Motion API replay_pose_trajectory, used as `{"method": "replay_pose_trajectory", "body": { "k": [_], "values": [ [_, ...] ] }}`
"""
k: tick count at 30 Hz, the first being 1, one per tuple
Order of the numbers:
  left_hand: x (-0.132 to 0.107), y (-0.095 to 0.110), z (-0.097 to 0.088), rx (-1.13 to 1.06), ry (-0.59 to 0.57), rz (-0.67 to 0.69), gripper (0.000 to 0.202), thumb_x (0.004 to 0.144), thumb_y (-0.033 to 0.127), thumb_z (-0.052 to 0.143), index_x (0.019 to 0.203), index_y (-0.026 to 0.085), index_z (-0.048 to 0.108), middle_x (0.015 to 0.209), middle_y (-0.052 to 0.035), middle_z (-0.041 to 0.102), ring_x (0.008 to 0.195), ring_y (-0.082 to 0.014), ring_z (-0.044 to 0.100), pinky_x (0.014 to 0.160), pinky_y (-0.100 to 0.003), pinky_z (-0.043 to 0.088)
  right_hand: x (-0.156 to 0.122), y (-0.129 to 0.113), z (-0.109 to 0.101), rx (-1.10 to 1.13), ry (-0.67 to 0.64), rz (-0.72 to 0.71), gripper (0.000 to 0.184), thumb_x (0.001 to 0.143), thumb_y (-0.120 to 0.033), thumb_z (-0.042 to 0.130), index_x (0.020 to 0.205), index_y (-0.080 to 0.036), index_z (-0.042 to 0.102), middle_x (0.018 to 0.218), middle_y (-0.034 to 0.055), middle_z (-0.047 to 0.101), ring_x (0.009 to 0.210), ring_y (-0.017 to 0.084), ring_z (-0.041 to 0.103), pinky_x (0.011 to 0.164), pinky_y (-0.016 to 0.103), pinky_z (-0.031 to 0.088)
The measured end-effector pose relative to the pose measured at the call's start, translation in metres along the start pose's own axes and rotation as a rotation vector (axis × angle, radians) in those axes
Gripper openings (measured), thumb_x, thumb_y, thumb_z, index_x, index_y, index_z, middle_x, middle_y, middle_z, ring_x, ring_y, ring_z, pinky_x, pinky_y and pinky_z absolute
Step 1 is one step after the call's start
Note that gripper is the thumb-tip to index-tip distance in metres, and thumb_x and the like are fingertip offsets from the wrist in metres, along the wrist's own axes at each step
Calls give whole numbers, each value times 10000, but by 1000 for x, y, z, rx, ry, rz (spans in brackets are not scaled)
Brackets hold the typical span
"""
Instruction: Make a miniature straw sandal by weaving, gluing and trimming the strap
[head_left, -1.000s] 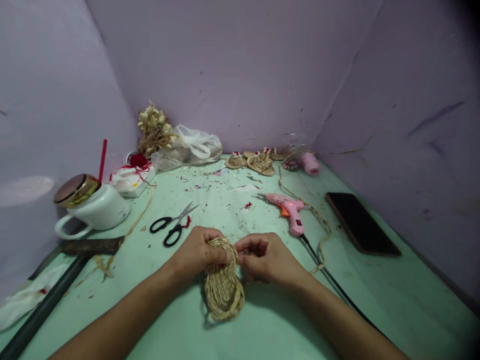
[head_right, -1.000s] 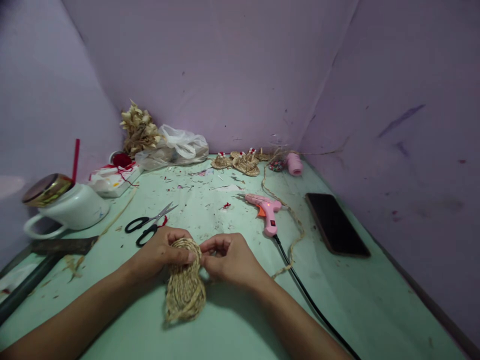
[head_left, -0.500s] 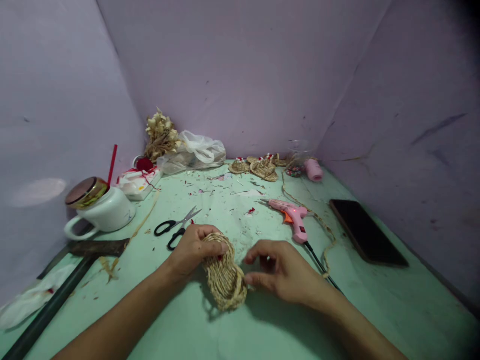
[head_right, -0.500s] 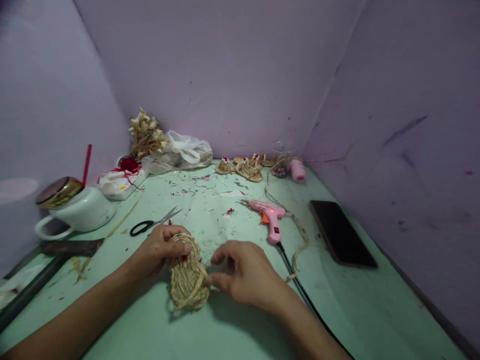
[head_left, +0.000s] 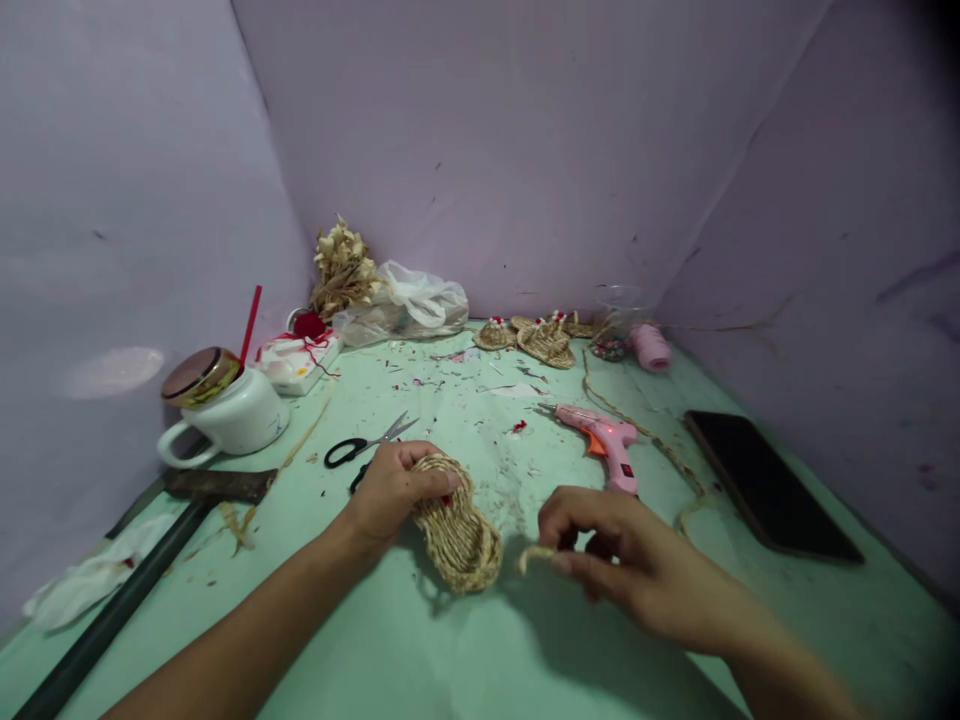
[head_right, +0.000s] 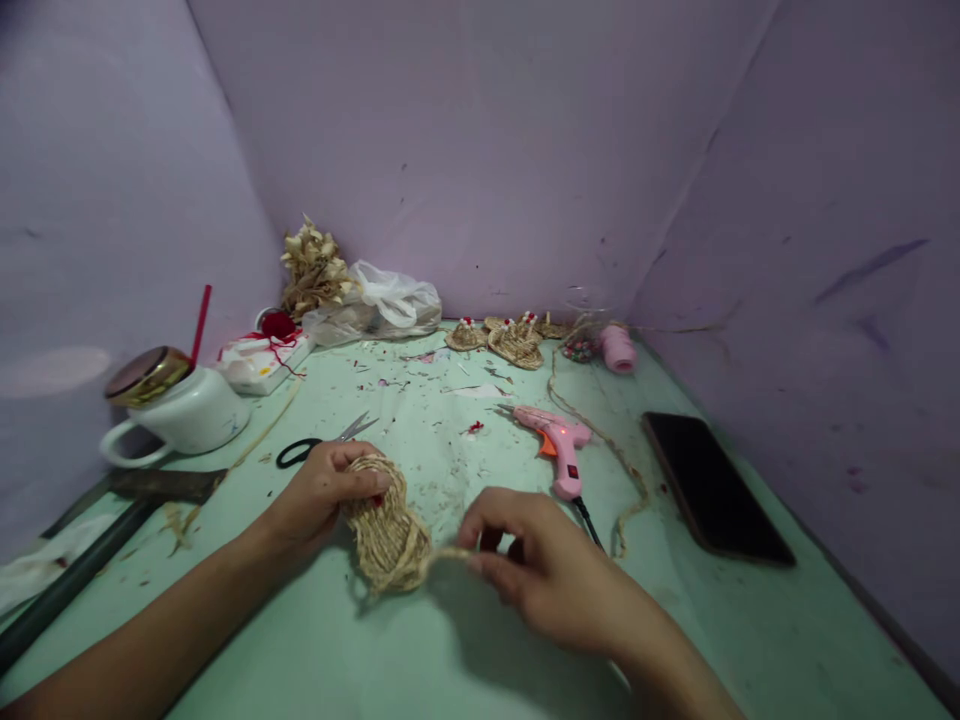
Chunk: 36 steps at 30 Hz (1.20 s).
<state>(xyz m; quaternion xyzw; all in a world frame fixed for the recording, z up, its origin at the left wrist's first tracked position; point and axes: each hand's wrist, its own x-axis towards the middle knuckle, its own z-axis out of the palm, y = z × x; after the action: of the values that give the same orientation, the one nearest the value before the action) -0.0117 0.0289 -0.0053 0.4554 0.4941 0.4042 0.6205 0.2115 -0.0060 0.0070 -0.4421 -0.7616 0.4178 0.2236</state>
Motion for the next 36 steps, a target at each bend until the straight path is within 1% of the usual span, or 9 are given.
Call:
{"method": "replay_pose_trajectory", "body": {
  "k": [4, 6, 9, 11, 14, 20, 24, 31, 36],
  "values": [
    [-3, -5, 6, 43, -10, -7, 165, 546, 235, 697, 588, 118, 590, 505, -19, 608, 463, -131, 536, 478, -245, 387, 5, 0, 7, 99, 189, -10, 200, 817, -283, 519, 941, -219, 664, 889, 51, 678, 800, 181, 599, 678, 272, 451],
    [-5, -8, 9, 55, -10, -3, 169, 566, 247, 696, 598, 119, 589, 517, -17, 609, 470, -127, 534, 479, -242, 388, 8, 2, 14, 74, 226, 6, 240, 833, -296, 501, 984, -221, 670, 878, 51, 687, 803, 187, 604, 712, 296, 449],
    [-8, -13, 14, 52, -6, 9, 181, 590, 266, 692, 614, 118, 590, 525, -11, 600, 473, -120, 523, 475, -236, 386, 10, 4, 21, -5, 253, 4, 296, 841, -333, 489, 1066, -217, 644, 813, 48, 672, 739, 181, 600, 657, 293, 448],
    [-10, -16, 17, 52, 5, 12, 182, 597, 266, 690, 629, 117, 591, 528, -8, 594, 478, -117, 519, 472, -233, 385, 10, 4, 23, -2, 291, -28, 257, 846, -315, 478, 965, -201, 676, 770, 43, 666, 710, 169, 599, 637, 277, 448],
    [-13, -18, 23, 56, 46, 19, 188, 598, 267, 688, 643, 114, 588, 542, -13, 593, 498, -121, 524, 484, -235, 395, 11, 3, 27, 57, 443, -32, 205, 819, -280, 505, 794, -176, 680, 709, 36, 670, 650, 156, 600, 599, 253, 457],
    [-21, -19, 34, 97, 121, 50, 216, 583, 293, 676, 666, 122, 574, 567, -10, 582, 525, -121, 507, 500, -240, 404, 10, -3, 38, 139, 598, -21, 142, 770, -258, 561, 744, -172, 671, 652, 23, 675, 568, 141, 598, 513, 218, 463],
    [-25, -20, 38, 130, 149, 81, 201, 584, 298, 646, 660, 132, 560, 572, -2, 562, 538, -124, 494, 506, -244, 403, 9, -4, 42, 14, 614, -76, 130, 772, -220, 560, 700, -174, 658, 624, 21, 652, 550, 134, 576, 502, 226, 448],
    [-26, -22, 39, 181, 165, 132, 179, 602, 296, 612, 670, 138, 566, 590, -13, 573, 564, -137, 506, 531, -255, 411, 6, -2, 44, -383, 693, -437, 109, 755, -125, 577, 820, -150, 661, 667, 53, 648, 585, 146, 569, 509, 240, 427],
    [-25, -23, 39, 174, 160, 130, 177, 608, 299, 618, 673, 140, 572, 584, -13, 579, 556, -138, 511, 520, -252, 417, 7, -3, 45, -525, 720, -451, 119, 766, -130, 566, 791, -161, 677, 639, 49, 644, 558, 138, 577, 495, 226, 418]
  ]
}}
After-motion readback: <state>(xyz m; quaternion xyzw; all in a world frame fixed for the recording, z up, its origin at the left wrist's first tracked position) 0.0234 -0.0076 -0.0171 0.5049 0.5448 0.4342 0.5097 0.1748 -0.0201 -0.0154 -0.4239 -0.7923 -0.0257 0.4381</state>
